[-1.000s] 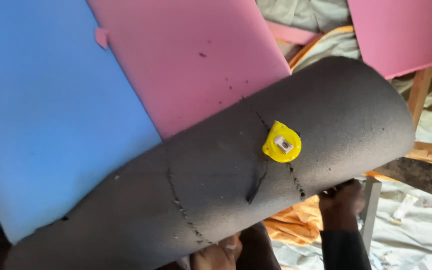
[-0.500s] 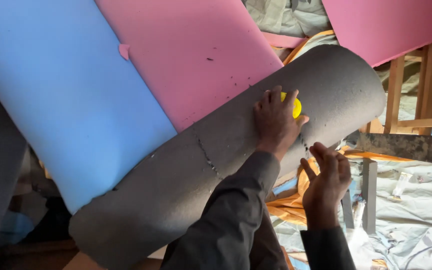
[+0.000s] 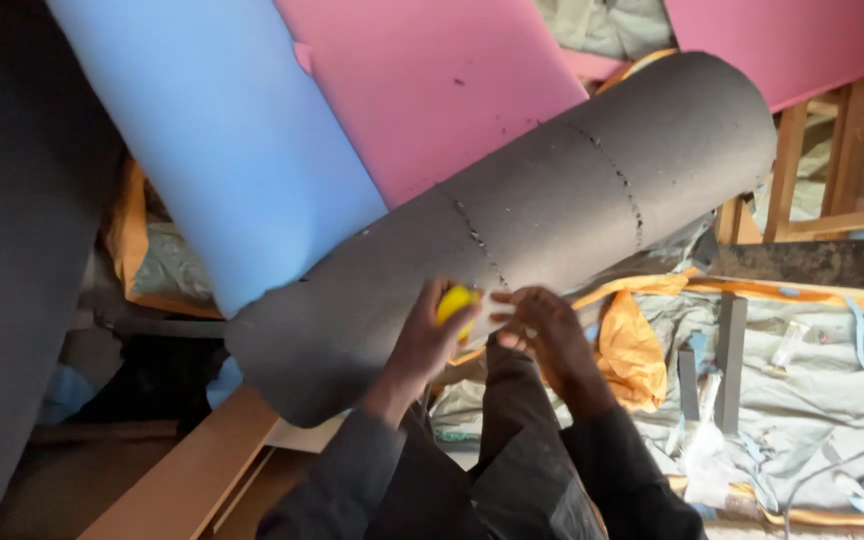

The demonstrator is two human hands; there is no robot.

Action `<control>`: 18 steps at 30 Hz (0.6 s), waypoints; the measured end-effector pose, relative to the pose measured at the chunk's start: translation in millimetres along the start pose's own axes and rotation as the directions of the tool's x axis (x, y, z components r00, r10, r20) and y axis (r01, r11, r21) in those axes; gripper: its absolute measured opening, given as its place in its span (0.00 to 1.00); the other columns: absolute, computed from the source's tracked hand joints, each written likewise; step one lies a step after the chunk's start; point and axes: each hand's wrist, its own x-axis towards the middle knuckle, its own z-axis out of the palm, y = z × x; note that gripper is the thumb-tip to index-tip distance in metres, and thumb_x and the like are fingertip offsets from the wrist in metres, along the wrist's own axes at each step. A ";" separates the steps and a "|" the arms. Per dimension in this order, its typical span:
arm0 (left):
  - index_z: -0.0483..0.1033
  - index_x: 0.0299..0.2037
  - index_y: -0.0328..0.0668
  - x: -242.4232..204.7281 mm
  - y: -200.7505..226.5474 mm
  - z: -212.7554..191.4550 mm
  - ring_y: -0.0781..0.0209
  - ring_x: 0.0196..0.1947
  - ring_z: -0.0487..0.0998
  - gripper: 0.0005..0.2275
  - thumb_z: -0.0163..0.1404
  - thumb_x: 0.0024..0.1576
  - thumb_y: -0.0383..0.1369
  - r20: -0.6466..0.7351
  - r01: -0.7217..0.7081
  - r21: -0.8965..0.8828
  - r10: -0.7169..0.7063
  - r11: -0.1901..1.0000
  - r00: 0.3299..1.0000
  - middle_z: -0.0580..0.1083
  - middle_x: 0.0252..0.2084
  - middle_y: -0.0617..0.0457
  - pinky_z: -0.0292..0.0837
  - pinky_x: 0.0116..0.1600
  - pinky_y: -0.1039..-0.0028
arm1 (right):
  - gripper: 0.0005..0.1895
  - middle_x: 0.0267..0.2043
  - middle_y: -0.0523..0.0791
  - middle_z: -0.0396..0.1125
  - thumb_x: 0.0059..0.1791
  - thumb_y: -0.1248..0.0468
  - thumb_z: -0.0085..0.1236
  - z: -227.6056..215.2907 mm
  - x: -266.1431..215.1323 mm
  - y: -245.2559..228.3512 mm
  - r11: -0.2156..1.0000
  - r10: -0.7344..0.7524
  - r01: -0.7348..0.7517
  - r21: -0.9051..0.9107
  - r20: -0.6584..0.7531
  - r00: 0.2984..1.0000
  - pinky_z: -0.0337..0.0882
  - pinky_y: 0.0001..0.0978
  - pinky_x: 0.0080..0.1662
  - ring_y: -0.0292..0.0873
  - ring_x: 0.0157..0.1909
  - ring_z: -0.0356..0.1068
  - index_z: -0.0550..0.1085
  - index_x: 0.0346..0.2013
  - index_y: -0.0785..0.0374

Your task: Measuring foam pieces and wooden frames using a tape measure for upholstery work.

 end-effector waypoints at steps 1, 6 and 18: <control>0.75 0.59 0.39 -12.7 -4.1 -16.4 0.56 0.42 0.84 0.20 0.66 0.62 0.39 -0.008 -0.011 -0.004 0.011 1.000 1.000 0.79 0.48 0.45 0.84 0.42 0.69 | 0.14 0.62 0.58 0.80 0.56 0.57 0.56 12.1 -7.2 5.4 1.000 -0.006 0.006 -0.006 0.011 1.000 0.84 0.40 0.47 0.52 0.52 0.84 0.73 0.52 0.64; 0.82 0.62 0.44 -69.0 -39.2 -96.2 0.45 0.63 0.84 0.26 0.75 0.53 0.33 0.090 -0.042 0.068 0.036 0.997 0.995 0.74 0.68 0.39 0.81 0.67 0.60 | 0.10 0.52 0.54 0.81 0.58 0.62 0.61 65.5 -37.2 65.7 0.996 0.084 -0.081 -0.030 0.108 0.991 0.85 0.44 0.49 0.51 0.51 0.84 0.76 0.49 0.64; 0.78 0.55 0.48 -118.2 19.8 -126.2 0.48 0.53 0.87 0.32 0.78 0.47 0.51 0.081 -0.052 0.354 0.025 0.934 0.996 0.82 0.54 0.43 0.82 0.58 0.60 | 0.07 0.35 0.45 0.74 0.53 0.64 0.68 151.4 -119.5 36.0 0.941 -0.130 0.133 -0.313 0.029 0.991 0.74 0.23 0.38 0.36 0.39 0.73 0.83 0.43 0.65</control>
